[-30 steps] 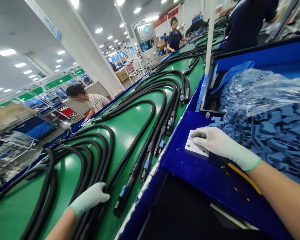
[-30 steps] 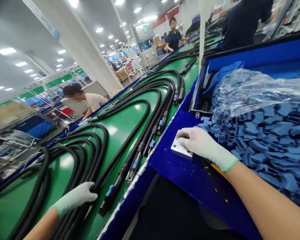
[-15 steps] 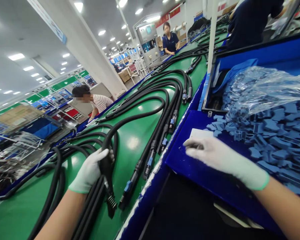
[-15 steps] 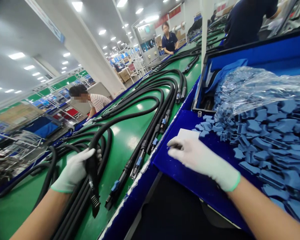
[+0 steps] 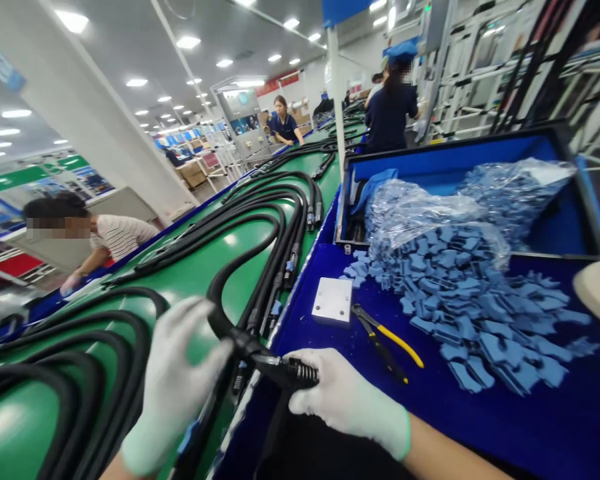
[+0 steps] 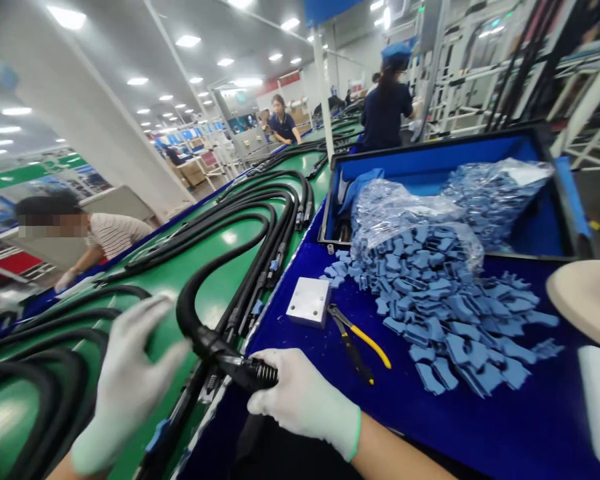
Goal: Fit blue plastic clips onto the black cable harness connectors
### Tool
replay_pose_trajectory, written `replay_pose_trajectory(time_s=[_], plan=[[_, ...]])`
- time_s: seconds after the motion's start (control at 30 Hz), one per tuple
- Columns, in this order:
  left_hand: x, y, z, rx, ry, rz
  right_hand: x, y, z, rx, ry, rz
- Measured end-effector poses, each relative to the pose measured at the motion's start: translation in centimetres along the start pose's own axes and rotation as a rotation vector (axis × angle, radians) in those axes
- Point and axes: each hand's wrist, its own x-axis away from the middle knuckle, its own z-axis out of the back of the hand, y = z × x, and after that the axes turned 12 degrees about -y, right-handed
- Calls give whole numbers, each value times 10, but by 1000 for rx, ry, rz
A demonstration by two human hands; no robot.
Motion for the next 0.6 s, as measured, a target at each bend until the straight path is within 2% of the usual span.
replay_pose_trajectory(time_s=[0.03,0.07,0.1,0.13,0.17,0.23,0.3,0.33,0.37,0.4,0.47,0.53,0.6], plan=[[4,3,-4,-62,-157,-243,9,-6,6,15,-22,-9],[9,6,-9,-75,-307,-425,17,-11,12,38,-50,-24],[13,10,-16,-55,-412,-548,25,-17,16,68,-80,-50],[17,13,-24,-22,-459,-594,33,-22,20,113,-99,-83],[21,16,-33,14,-458,-577,41,-26,24,188,-78,-120],[26,19,-49,83,-422,-465,54,-28,32,457,129,-212],[26,22,-61,145,-414,-275,62,-19,43,839,487,-332],[25,24,-66,171,-414,-164,64,-11,48,1030,602,-418],[23,27,-70,194,-422,-55,64,-1,54,1176,653,-512],[20,30,-72,223,-436,46,64,8,60,1268,644,-601],[12,37,-76,321,-481,203,61,25,72,1350,633,-635],[2,45,-77,453,-515,311,61,31,84,1278,670,-577],[-9,50,-75,563,-513,374,65,28,95,1027,716,-482]])
